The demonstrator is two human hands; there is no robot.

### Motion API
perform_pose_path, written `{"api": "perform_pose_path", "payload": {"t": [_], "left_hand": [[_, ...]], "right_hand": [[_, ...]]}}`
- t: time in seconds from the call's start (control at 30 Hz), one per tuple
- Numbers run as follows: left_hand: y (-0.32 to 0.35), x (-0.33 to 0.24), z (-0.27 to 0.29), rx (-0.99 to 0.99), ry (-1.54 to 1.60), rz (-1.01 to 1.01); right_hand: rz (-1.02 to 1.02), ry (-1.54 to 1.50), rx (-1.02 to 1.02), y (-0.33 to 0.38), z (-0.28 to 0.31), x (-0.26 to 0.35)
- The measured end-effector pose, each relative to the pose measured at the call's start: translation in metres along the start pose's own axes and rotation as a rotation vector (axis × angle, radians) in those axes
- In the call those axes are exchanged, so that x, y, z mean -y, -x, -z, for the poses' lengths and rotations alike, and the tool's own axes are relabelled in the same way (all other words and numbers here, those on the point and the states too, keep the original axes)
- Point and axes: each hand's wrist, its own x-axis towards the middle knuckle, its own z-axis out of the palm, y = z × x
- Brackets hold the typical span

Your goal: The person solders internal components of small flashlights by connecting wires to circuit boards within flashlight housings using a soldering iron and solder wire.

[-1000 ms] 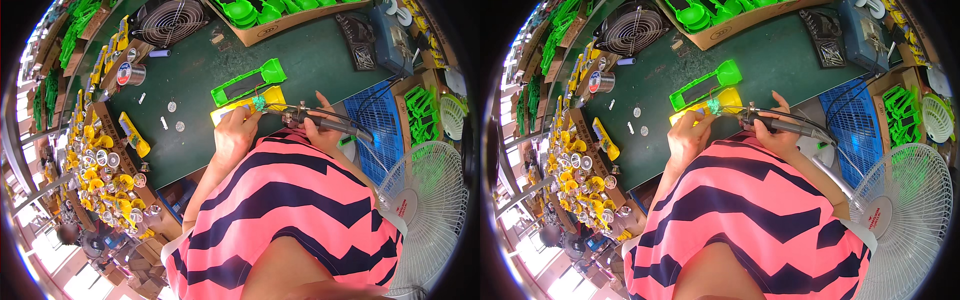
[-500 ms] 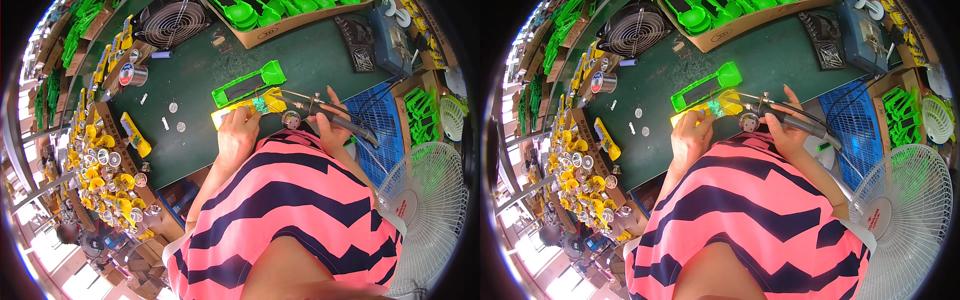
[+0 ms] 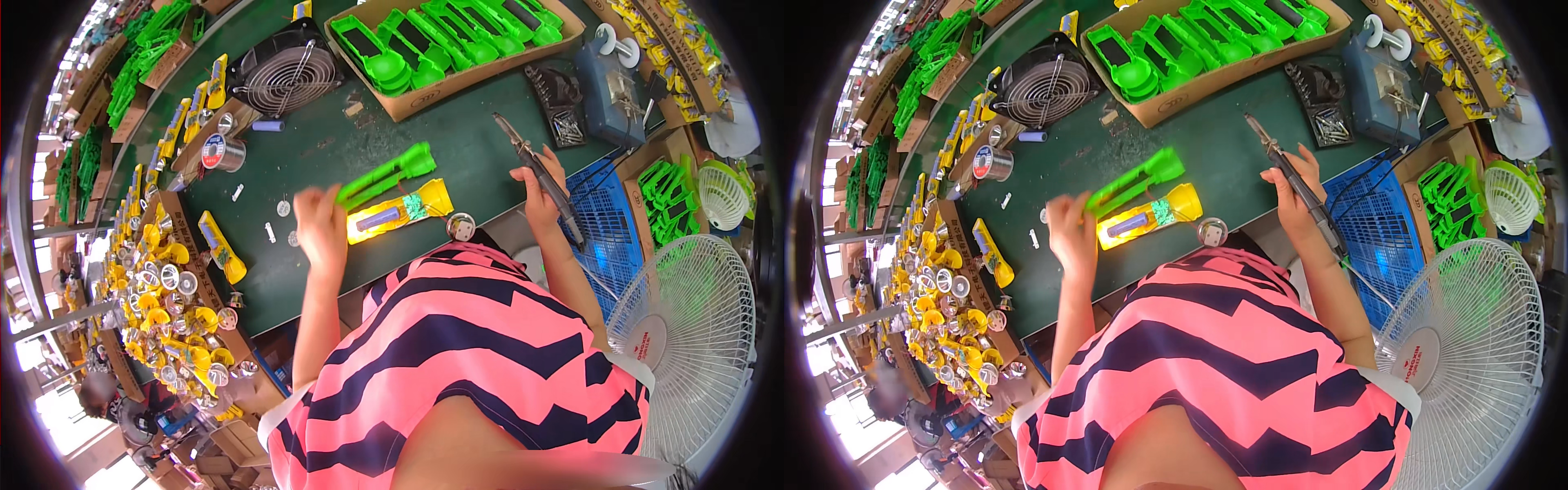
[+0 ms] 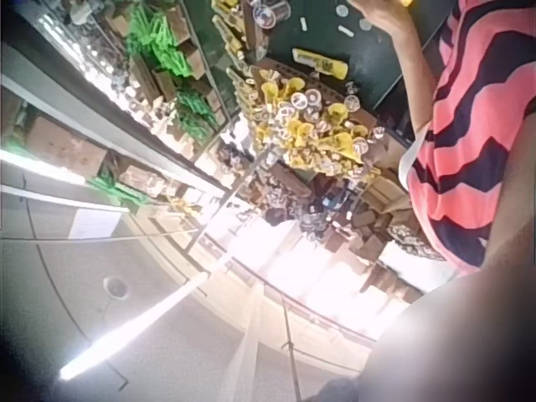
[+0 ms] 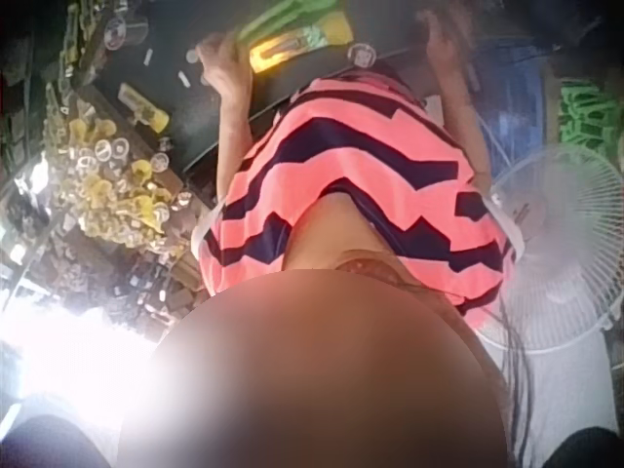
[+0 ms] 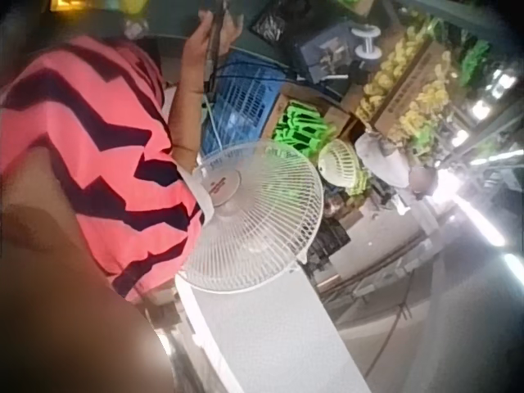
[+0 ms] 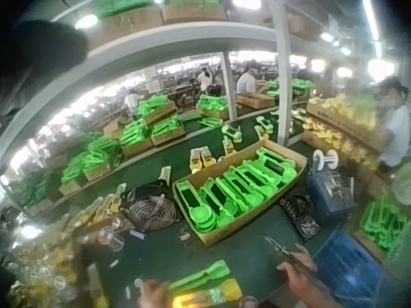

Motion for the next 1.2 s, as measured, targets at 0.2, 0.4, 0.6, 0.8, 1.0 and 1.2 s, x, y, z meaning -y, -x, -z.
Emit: {"api": "perform_pose_path", "payload": {"t": [0.2,0.4,0.6,0.8,1.0,1.2], "left_hand": [[0.024,-0.005,-0.007,0.132,0.225,-0.190],[-0.085,-0.035,0.045,0.401,0.440,-0.173],[-0.293,-0.067,-0.019,0.408,0.181,-0.364],[-0.437,-0.086,-0.171,0.364,0.404,0.285],[-0.494,-0.039,-0.263,0.671,-0.052,-0.167],[-0.465,-0.031,-0.256,0.586,-0.570,-1.288]], "right_hand": [[0.058,0.196,0.063,-0.030,0.003,-0.022],[0.017,0.293,0.091,-0.031,0.009,-0.029],[-0.054,0.253,0.075,-0.026,0.004,-0.024],[-0.052,0.261,0.066,-0.020,0.008,-0.024],[-0.096,0.228,0.119,-0.025,0.009,-0.028],[-0.081,0.224,0.113,-0.028,0.012,-0.023]]}}
